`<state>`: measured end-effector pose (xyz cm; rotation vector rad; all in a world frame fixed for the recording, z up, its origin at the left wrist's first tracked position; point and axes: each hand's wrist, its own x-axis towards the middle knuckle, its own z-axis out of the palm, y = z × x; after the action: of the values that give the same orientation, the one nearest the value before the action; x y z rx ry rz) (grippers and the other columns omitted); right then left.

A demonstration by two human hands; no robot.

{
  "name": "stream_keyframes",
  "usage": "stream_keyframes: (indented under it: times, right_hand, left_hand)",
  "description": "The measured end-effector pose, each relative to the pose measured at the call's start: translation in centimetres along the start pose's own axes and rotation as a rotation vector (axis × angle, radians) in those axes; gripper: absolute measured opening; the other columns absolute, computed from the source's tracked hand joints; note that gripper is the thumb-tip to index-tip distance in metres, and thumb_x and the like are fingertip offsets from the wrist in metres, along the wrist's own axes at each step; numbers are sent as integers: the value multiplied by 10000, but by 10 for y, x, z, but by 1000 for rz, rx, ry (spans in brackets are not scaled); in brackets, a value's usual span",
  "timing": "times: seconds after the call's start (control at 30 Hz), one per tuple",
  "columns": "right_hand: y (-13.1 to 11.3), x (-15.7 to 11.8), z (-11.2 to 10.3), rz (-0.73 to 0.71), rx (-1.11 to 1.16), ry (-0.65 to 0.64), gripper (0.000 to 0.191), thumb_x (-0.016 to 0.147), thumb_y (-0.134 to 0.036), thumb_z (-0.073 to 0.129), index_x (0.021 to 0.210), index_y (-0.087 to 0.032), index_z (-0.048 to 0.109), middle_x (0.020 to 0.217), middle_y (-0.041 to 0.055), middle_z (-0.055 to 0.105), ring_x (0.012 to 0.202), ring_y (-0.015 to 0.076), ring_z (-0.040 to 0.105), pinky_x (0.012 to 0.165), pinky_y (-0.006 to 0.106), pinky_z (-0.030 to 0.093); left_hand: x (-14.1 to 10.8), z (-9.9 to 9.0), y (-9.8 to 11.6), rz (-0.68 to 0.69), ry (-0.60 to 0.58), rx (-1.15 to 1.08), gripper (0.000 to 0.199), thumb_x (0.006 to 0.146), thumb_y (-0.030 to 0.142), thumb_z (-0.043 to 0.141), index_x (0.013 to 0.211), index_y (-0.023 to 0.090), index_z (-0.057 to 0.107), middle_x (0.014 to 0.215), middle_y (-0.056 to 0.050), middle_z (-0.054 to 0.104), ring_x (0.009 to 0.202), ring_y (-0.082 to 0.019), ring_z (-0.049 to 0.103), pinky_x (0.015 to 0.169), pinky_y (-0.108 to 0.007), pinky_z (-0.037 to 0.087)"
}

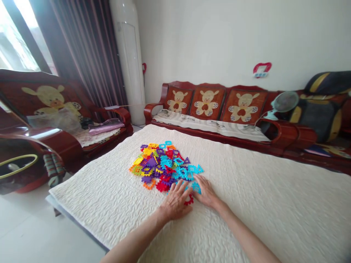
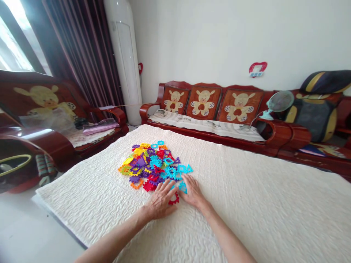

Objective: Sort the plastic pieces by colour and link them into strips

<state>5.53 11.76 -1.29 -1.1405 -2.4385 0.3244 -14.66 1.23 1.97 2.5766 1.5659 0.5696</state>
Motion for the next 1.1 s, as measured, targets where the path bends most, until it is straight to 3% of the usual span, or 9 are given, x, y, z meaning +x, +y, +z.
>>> stream_keyframes:
  times: [0.17,0.27,0.33,0.43,0.53,0.63,0.83,0.97,1.1]
  right_hand:
    - [-47,70,31,68,283,112,476,849,-328,489,1289,-151,540,1370,165,533,1310,301,449,1103,530,305]
    - [-60,88,29,54,383,111,436,896,-344,406,1293,-214,532,1314,94,596,1219,222,551,1031,422,433]
    - [-50,80,17,68,438,175,438,909,-379,361,1280,-233,543,1296,69,612,1196,200,570,1007,386,459]
    - [-7,45,-8,188,438,346,452,870,-425,366,1183,-214,613,1231,80,649,1179,224,580,1036,413,430]
    - [44,3,-29,405,348,466,501,806,-461,383,1112,-166,649,1173,126,672,1132,256,602,1024,426,426]
    - [71,-22,-37,538,339,525,580,778,-502,358,1111,-123,643,1128,160,685,1057,269,633,975,419,456]
    - [68,-26,-38,535,396,535,539,753,-534,390,993,-151,682,1001,137,724,919,248,666,873,358,506]
    - [67,-25,-39,522,413,546,505,734,-522,419,949,-155,692,951,134,731,862,243,671,835,354,518]
    - [68,-25,-39,521,404,534,496,721,-513,426,939,-159,695,946,132,732,853,243,672,828,357,519]
  left_hand:
    - [-2,-4,-23,-132,78,85,660,846,354,544,1453,221,322,1493,-123,389,1392,-341,279,1073,-562,320]
    - [-12,-14,-48,-205,146,162,552,866,314,517,1398,209,415,1431,-140,455,1366,-338,319,1062,-554,334]
    - [-16,-22,-59,-263,190,207,463,866,232,483,1328,205,494,1384,-143,492,1341,-330,356,1046,-540,356]
    - [-5,-31,-58,-273,230,229,464,830,139,458,1285,189,532,1376,-145,491,1335,-324,360,1037,-521,371]
    - [32,-30,-38,-187,196,189,489,800,122,464,1279,190,538,1392,-128,476,1343,-304,349,1057,-491,360]
    - [82,-17,-14,-169,91,137,489,818,198,484,1306,207,516,1413,-114,458,1353,-313,337,1068,-500,349]
    - [150,19,-2,-194,-66,84,554,875,425,478,1391,235,411,1498,-131,337,1384,-370,270,1063,-564,317]
    - [149,24,-28,-183,-101,204,377,933,390,379,1245,245,531,1357,-97,480,1338,-337,334,1056,-566,305]
    - [131,8,-64,-169,-77,316,311,937,296,347,1098,203,597,1182,-110,568,1267,-326,396,1015,-561,337]
